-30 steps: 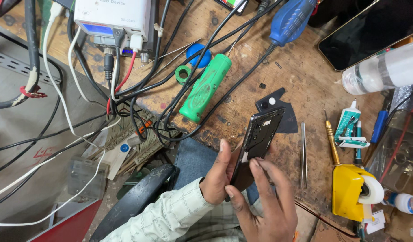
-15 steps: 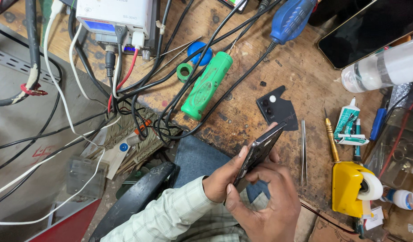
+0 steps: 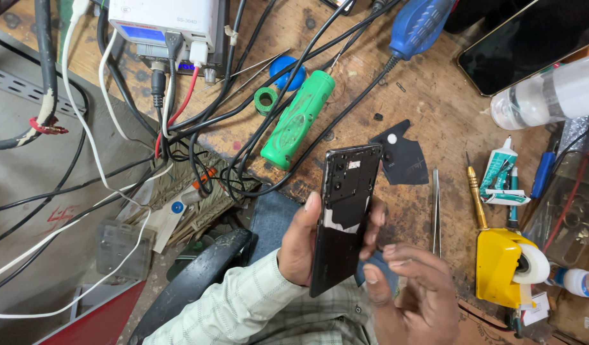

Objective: The person removes the back cover of a black smartphone using a metal prying tool. They then use tweezers to carefully lift and remove small internal components and adhesive pieces from the phone's interior.

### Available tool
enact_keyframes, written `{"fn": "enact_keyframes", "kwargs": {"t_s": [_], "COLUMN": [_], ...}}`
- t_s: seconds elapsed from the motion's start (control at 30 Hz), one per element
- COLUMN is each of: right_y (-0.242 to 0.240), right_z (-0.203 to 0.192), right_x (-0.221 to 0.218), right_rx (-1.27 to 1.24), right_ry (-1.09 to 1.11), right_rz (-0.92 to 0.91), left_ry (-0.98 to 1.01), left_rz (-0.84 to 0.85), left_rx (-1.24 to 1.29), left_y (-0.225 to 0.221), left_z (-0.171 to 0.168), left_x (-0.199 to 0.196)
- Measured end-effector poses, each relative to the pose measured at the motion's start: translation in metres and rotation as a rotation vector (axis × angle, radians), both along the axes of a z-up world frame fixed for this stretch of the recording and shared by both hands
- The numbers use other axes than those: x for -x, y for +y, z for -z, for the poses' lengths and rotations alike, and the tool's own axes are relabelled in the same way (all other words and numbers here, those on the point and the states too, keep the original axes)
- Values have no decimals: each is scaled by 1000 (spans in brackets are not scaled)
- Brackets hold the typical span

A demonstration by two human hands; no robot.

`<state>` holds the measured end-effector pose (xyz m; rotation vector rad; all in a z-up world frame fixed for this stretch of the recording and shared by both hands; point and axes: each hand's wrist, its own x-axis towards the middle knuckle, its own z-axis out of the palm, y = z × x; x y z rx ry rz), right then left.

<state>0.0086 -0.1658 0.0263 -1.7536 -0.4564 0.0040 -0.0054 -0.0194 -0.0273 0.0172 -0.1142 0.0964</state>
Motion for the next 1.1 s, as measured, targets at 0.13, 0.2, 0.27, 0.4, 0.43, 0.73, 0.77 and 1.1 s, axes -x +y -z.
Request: {"fn": "enact_keyframes", "kwargs": {"t_s": [0.13, 0.2, 0.27, 0.4, 0.43, 0.73, 0.77, 1.1], "right_y": [-21, -29, -31, -28, -28, -33, -32, -8], "right_z": [-4, -5, -5, -11, -14, -36, -36, -51], "right_x": [-11, -15, -17, -17, -18, -22, -22, -14], "right_rx": [223, 302, 376, 430, 416, 540, 516, 268], "right_ry": [-63, -245, -369, -463, -483, -691, -663, -90], "right_rz": [37, -48, -35, -36, -53, -160, -153, 169], "left_ry": [0, -27, -45, -28, -14, 41, 39, 32], "left_rz": [56, 110, 136, 176, 173, 186, 200, 236], "left_rx": [-36, 81, 119, 150, 102, 21, 9, -280], "left_y": [14, 16, 17, 17, 17, 16, 17, 12], "left_z": [-12, -17, -20, -23, -23, -24, -24, -28], "left_x": [-3, -1, -1, 4, 6, 11, 11, 18]}}
